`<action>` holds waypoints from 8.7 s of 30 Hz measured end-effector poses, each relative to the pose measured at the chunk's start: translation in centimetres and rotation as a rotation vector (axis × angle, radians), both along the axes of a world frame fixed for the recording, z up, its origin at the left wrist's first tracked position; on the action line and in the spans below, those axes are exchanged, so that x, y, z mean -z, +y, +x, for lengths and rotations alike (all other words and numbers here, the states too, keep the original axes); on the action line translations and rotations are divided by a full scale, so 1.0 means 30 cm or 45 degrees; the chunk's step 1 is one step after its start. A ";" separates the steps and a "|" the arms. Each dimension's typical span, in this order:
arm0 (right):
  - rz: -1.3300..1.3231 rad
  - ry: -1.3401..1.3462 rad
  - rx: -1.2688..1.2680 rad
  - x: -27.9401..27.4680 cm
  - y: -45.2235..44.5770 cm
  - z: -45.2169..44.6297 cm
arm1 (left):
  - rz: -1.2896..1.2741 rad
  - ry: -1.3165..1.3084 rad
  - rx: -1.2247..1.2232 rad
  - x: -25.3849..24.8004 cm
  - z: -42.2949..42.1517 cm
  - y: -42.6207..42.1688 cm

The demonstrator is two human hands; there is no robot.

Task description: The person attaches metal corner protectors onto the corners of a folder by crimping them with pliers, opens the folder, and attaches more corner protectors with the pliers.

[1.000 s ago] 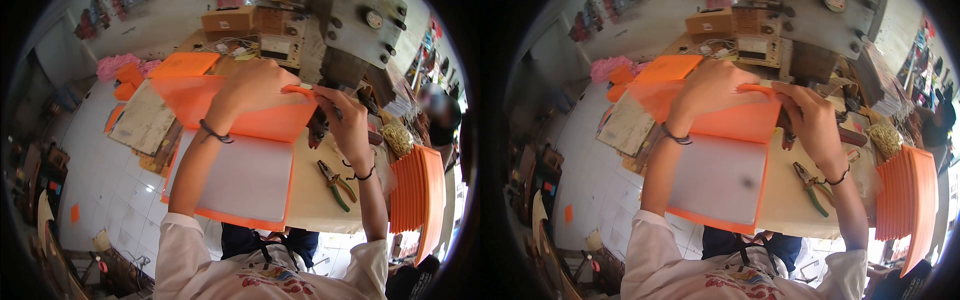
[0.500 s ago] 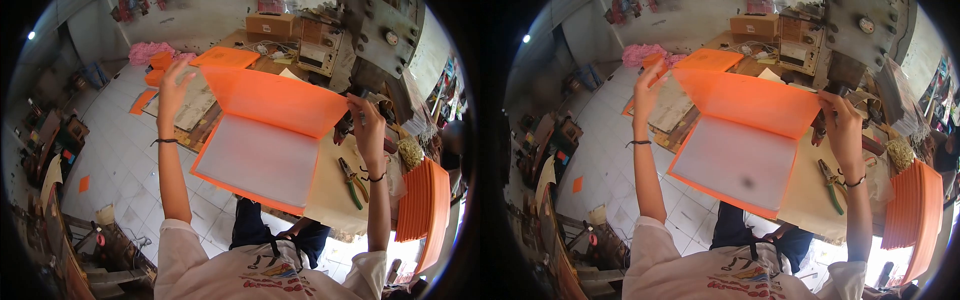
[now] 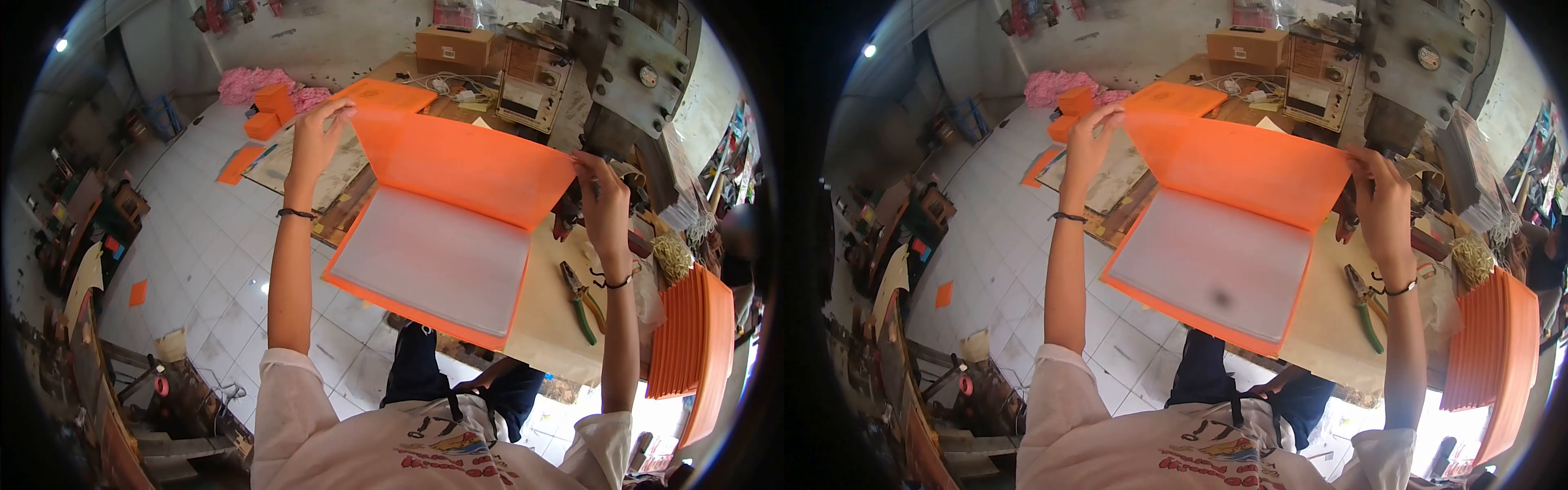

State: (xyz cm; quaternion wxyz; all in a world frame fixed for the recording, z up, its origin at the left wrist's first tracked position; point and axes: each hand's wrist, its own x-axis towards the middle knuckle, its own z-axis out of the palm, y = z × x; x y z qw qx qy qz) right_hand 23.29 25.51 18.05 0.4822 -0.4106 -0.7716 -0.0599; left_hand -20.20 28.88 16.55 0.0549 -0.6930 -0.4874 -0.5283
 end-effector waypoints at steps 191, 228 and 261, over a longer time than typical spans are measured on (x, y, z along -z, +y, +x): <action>-1.522 1.020 -0.301 0.638 -0.650 -0.022 | -0.967 -1.276 0.385 0.633 0.755 -0.748; -1.178 0.731 -0.266 0.664 -0.673 -0.085 | -1.050 -1.486 0.506 0.600 0.746 -0.770; -0.350 -0.227 0.644 0.547 -0.506 0.284 | -1.285 -1.066 0.329 0.535 0.697 -0.733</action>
